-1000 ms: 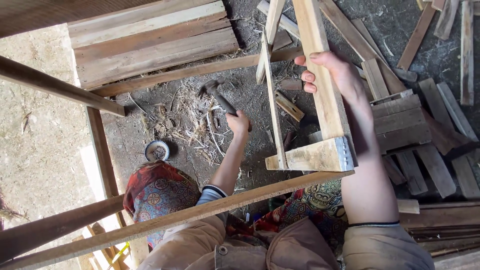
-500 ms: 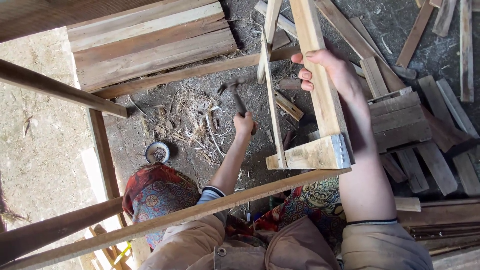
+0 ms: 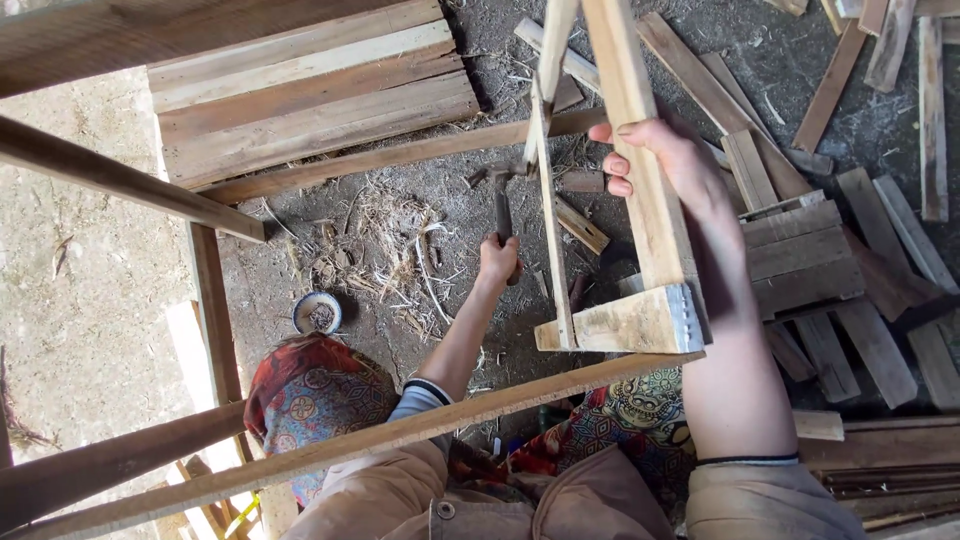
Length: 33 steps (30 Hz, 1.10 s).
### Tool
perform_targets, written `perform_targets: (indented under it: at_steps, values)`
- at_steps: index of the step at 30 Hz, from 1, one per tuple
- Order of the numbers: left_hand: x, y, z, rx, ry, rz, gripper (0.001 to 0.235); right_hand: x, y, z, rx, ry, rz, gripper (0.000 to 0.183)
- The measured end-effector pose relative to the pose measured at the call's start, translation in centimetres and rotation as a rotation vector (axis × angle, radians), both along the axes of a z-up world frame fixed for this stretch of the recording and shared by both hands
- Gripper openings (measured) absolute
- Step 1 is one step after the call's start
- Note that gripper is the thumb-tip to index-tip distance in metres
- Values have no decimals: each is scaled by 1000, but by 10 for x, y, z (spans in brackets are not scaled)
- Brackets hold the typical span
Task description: The person sits on the ground fitting a long wooden rail across a wooden frame, pressing it into place between the frame sides. They use a sanding block on a frame corner, reposition the rail, and pick up a hammer to tap parts of the frame while checking the fit.
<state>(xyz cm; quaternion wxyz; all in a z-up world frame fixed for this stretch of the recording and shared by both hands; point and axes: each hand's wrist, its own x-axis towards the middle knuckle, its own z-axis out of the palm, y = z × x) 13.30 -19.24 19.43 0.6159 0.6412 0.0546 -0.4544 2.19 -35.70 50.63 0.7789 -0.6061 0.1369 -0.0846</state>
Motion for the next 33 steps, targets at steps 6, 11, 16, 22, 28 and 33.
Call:
perform_targets:
  at_steps: [6, 11, 16, 22, 28, 33]
  values:
    - [-1, 5, -6, -43, -60, 156, 19, -4, -5, -6, 38, 6, 9, 63]
    - [18, 28, -21, 173, -136, 332, 20, -6, -9, -11, 15, 9, -10, 62]
    - [14, 59, -25, 351, -281, 345, 34, -7, -7, -8, -8, 31, -4, 66]
    - [-25, 99, -51, 466, -592, 232, 41, -14, -5, -9, -142, 32, 28, 76]
    - [-45, 140, -121, 667, -659, 11, 58, -21, -6, -6, -363, 33, 49, 74]
    - [-45, 143, -120, 813, -780, -54, 84, -20, -10, -11, -239, 52, 66, 72]
